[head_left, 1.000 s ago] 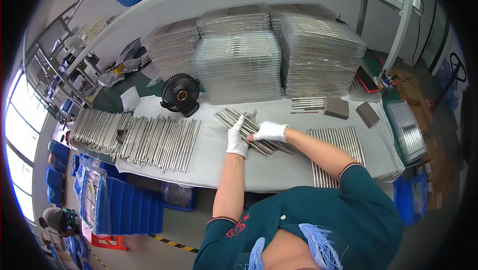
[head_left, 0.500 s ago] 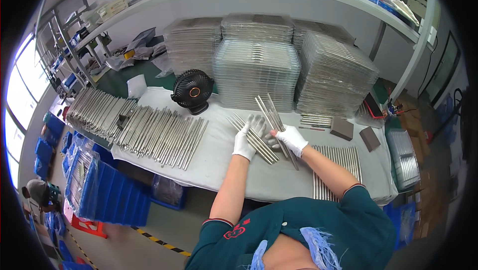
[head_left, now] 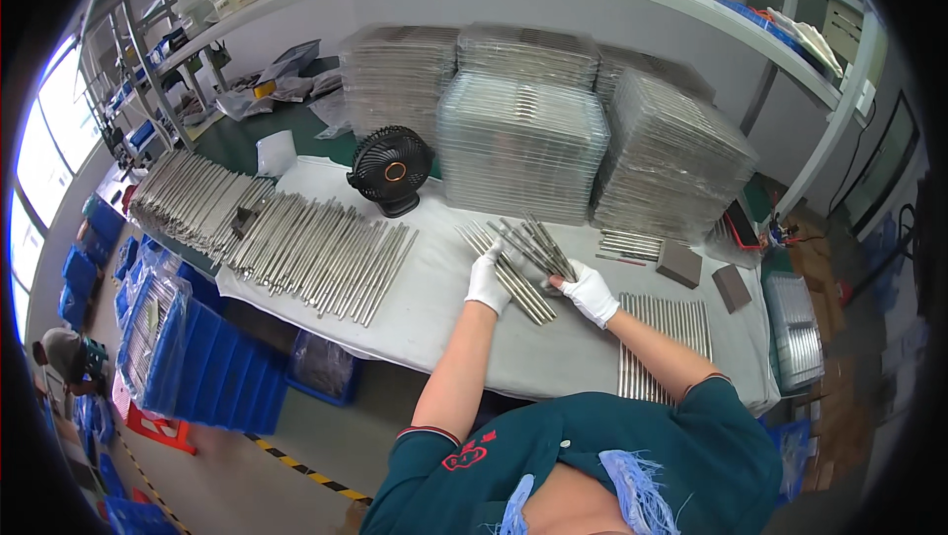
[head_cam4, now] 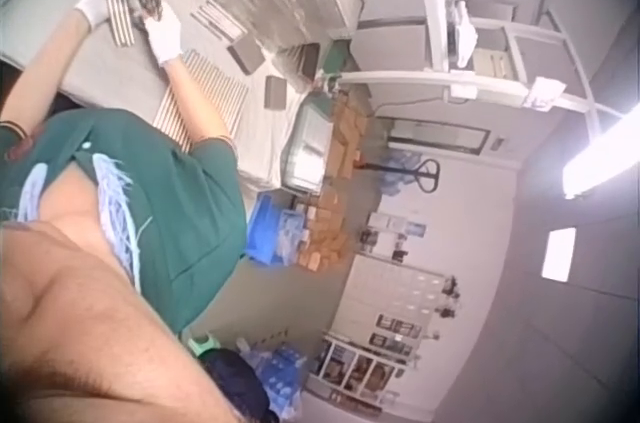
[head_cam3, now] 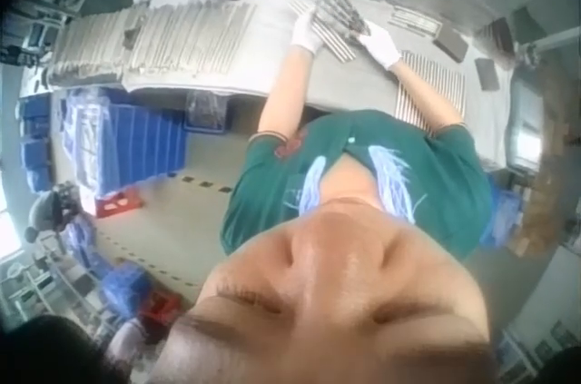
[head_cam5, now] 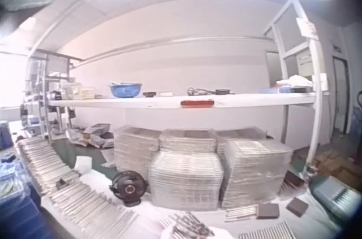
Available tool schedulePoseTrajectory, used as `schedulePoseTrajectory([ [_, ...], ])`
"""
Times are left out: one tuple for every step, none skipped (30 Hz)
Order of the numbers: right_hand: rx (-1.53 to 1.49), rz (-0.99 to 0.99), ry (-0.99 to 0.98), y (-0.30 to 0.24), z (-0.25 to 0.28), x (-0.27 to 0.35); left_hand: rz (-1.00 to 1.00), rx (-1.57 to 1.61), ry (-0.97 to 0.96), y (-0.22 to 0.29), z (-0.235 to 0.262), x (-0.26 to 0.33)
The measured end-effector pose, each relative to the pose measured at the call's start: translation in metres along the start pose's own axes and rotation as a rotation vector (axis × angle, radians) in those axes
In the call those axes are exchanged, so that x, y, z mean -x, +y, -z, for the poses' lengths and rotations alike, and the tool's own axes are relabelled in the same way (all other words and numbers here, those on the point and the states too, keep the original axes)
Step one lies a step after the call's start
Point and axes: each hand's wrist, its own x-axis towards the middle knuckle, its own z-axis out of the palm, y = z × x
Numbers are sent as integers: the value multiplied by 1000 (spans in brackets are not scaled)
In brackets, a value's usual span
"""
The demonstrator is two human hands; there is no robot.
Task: Sorting and stacking metal rods from a tray onto a workbench.
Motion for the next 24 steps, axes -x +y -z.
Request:
schedulePoseTrajectory([
  [54, -78, -61, -2, -2, -2, 21, 84, -61, -2, 2, -2],
  [439, 109, -54, 11, 2, -6, 44, 166, -122, -3, 5, -4],
  [440, 125, -84, -10, -8, -9, 156, 457, -316, 0, 34, -13],
  [849, 303, -169, -44, -8, -9, 88, 331, -197, -2, 26, -13],
  [1257, 481, -246, -70, -5, -11, 26, 202, -82, -7, 13, -11],
  [1217, 640, -235, -82, 0, -19, 23, 193, -114, -9, 10, -10],
  [1299, 665, -287, -101, -2, -30, 7, 196, -112, -10, 25, -16],
  [1326, 729, -244, -122, -11, -37, -124, 9, -232, -9, 52, -26],
  [1273, 816, -181, -141, -12, -48, -241, -183, -350, -9, 66, -32],
  [1288, 776, -46, -150, 15, -60, 32, 234, -103, -7, 2, -2],
  [1248, 879, 65, -165, 19, -75, 17, 236, -103, -1, 0, 2],
  [1268, 816, 170, -181, 21, -87, 9, 228, -100, 0, 0, 3],
  [1280, 734, 235, -193, 29, -102, 9, 219, -102, -1, -2, 4],
  [1268, 745, 272, -195, 44, -123, -13, 178, -53, -1, -7, 7],
  [1281, 609, 269, -203, 47, -138, -14, 179, -48, 0, -5, 7],
  [1310, 528, 224, -210, 49, -152, -13, 177, -59, 1, -3, 6],
  [1274, 412, 193, -213, 52, -158, -11, 175, -72, 2, -1, 5],
  [1292, 410, 175, -213, 54, -165, -10, 179, -70, 2, -1, 4],
  [1309, 407, 159, -211, 55, -170, -11, 179, -70, 2, -1, 4],
  [1308, 408, 158, -209, 56, -174, -5, 176, -61, 1, -1, 3],
  [1340, 405, 124, -208, 55, -176, 0, 172, -50, 1, -2, 4],
  [1370, 402, 90, -208, 54, -177, 0, 171, -48, 2, -2, 4],
  [1368, 401, 90, -208, 53, -179, -2, 167, -51, 2, -2, 4],
  [1396, 385, 65, -210, 49, -179, -3, 165, -53, 1, -2, 5],
])
